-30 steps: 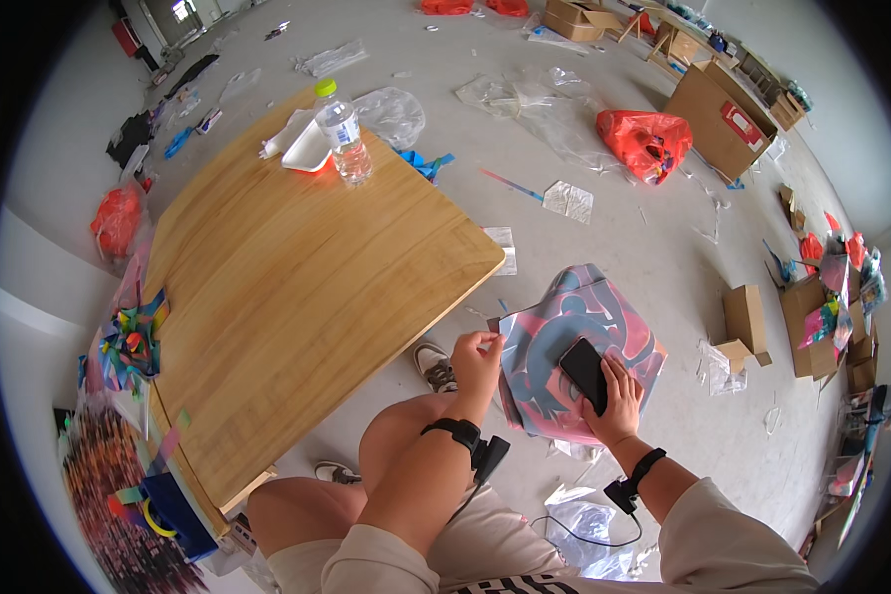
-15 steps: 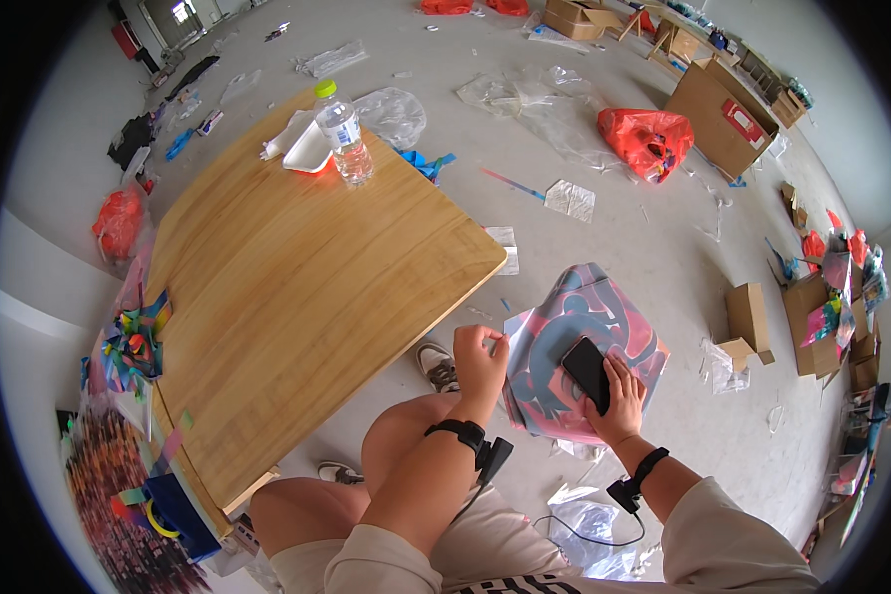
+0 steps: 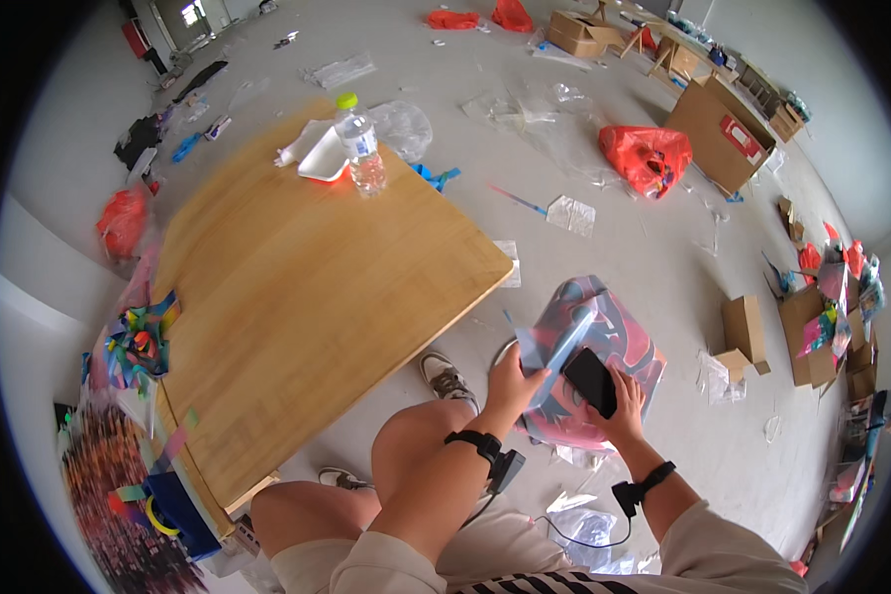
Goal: The recorder folds a patterned kite on a table and places it in a plastic sleeve.
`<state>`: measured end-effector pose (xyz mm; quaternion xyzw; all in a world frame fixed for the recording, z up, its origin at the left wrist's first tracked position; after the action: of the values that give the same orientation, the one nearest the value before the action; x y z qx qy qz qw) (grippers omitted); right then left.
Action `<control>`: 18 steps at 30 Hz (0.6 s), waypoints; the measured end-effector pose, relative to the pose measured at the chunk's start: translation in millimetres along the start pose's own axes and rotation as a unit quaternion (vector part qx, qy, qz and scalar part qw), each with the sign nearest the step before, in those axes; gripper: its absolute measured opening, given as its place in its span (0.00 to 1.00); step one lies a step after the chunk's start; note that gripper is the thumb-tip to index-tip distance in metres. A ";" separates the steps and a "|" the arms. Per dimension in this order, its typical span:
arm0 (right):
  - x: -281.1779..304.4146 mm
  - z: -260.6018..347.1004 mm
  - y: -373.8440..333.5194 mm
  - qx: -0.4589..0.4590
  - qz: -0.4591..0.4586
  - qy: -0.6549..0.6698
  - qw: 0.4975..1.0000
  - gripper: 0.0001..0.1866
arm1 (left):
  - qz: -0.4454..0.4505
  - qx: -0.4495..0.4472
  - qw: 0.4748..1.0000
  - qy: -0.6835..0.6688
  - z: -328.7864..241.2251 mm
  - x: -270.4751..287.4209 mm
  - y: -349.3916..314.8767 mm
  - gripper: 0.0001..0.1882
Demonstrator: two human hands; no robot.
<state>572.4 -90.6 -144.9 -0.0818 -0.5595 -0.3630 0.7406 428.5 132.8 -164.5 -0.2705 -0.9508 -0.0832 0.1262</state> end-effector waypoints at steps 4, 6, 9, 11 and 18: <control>18.5 -1.2 0.7 -0.046 0.055 0.028 0.997 0.60 | 0.113 0.052 0.992 -0.004 -29.1 -11.2 -16.5 0.29; 29.0 -6.4 3.8 -0.086 0.069 0.044 0.993 0.59 | 0.170 0.031 0.984 -0.037 -48.8 -17.6 -26.4 0.24; 68.1 -33.8 3.5 -0.091 -0.084 0.036 0.992 0.59 | 0.220 -0.077 0.968 -0.093 -95.8 -24.7 -42.9 0.23; 91.7 -61.4 3.8 -0.151 -0.153 0.086 0.973 0.58 | 0.290 -0.146 0.944 -0.061 -125.6 -30.7 -62.5 0.24; 155.3 69.0 112.9 0.039 0.086 0.162 0.982 0.52 | 0.343 -0.241 0.908 0.008 -140.3 -46.7 -102.7 0.27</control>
<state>607.6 -41.9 50.1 -0.0413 -0.4363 -0.2843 0.8527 439.3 -8.3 -53.2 -0.6017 -0.7491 -0.2636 0.0858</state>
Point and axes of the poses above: each hand's wrist, its own y-axis towards the middle knuckle, its own x-axis out of the back of the hand, z = x × y, the point moved 8 cm from there along y, towards the middle knuckle, and after that the axes turned 9 degrees about -z, right-handed, at the moved point
